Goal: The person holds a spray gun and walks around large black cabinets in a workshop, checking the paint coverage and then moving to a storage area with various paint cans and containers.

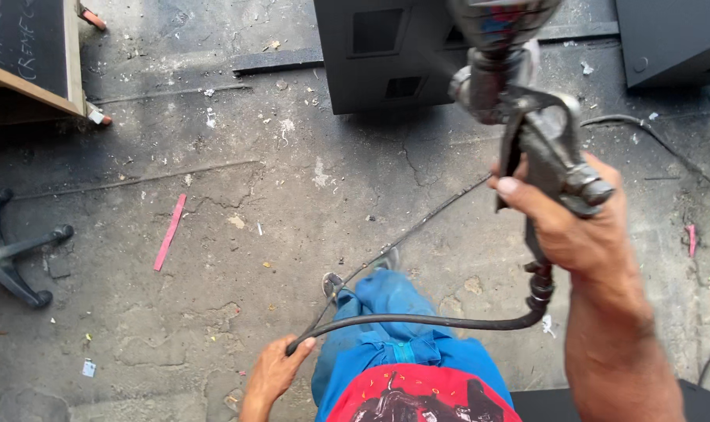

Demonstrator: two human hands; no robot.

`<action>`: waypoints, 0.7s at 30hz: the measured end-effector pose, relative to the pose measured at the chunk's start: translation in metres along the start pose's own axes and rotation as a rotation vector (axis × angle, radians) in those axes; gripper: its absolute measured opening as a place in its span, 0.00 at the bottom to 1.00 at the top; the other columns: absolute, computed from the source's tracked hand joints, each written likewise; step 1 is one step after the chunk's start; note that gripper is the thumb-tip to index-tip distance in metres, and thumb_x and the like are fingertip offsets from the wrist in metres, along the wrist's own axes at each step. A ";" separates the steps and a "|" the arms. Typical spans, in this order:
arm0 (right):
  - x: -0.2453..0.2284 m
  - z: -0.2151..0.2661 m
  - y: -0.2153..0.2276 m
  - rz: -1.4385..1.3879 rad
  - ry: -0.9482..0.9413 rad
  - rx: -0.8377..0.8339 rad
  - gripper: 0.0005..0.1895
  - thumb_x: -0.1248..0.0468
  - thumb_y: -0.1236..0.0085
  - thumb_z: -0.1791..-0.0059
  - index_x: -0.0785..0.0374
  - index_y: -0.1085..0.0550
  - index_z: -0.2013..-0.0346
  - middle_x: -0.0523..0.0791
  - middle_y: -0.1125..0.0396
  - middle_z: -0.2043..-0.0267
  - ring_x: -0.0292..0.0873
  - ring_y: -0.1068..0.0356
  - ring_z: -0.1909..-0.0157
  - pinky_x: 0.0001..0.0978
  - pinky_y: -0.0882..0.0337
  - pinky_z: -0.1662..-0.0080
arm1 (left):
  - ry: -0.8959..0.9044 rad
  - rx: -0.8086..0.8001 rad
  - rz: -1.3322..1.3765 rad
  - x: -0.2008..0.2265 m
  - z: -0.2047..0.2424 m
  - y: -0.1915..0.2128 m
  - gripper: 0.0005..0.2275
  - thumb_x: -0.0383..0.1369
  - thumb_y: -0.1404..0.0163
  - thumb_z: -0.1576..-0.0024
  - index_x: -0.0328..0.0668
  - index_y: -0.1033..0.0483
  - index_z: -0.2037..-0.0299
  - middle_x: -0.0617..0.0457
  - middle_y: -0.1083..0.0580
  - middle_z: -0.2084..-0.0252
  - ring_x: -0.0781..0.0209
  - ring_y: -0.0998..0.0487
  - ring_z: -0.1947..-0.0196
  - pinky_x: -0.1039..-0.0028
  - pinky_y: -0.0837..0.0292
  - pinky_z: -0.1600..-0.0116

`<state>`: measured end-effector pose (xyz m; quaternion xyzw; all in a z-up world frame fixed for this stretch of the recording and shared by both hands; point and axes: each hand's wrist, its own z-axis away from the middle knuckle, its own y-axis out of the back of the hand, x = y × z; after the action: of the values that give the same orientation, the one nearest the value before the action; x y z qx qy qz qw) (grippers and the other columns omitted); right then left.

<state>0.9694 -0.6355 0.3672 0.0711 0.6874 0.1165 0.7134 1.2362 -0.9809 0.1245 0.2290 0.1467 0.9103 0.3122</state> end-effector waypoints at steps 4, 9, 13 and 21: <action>-0.002 0.001 0.025 0.018 0.009 0.108 0.07 0.75 0.40 0.49 0.68 0.30 0.62 0.53 0.28 0.57 0.48 0.22 0.53 0.35 0.16 0.49 | -0.164 -0.020 0.016 0.023 -0.032 0.005 0.24 0.60 0.52 0.42 0.50 0.39 0.76 0.57 0.36 0.78 0.63 0.33 0.73 0.66 0.40 0.65; 0.059 0.008 0.094 0.227 -0.267 0.339 0.11 0.61 0.49 0.41 0.54 0.30 0.44 0.39 0.31 0.44 0.37 0.27 0.47 0.28 0.26 0.38 | -0.402 -0.015 -0.054 0.061 -0.055 0.037 0.21 0.55 0.47 0.42 0.54 0.39 0.75 0.60 0.36 0.78 0.64 0.32 0.74 0.66 0.38 0.65; 0.032 0.032 0.062 0.310 -0.147 0.338 0.10 0.70 0.53 0.40 0.69 0.33 0.44 0.53 0.31 0.48 0.47 0.27 0.41 0.39 0.27 0.34 | -0.436 -0.075 -0.084 0.071 -0.070 0.082 0.22 0.57 0.49 0.41 0.54 0.39 0.75 0.62 0.38 0.77 0.67 0.36 0.74 0.69 0.40 0.66; -0.077 0.031 -0.123 0.066 -0.240 0.290 0.08 0.76 0.42 0.55 0.73 0.30 0.62 0.58 0.26 0.57 0.55 0.20 0.56 0.42 0.17 0.53 | -0.464 -0.226 -0.186 0.018 -0.125 0.191 0.21 0.57 0.47 0.44 0.53 0.35 0.75 0.62 0.35 0.76 0.66 0.33 0.72 0.71 0.38 0.63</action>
<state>1.0065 -0.7730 0.4110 0.2088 0.6044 0.0302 0.7682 1.0644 -1.1302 0.1019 0.3807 -0.0107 0.8114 0.4433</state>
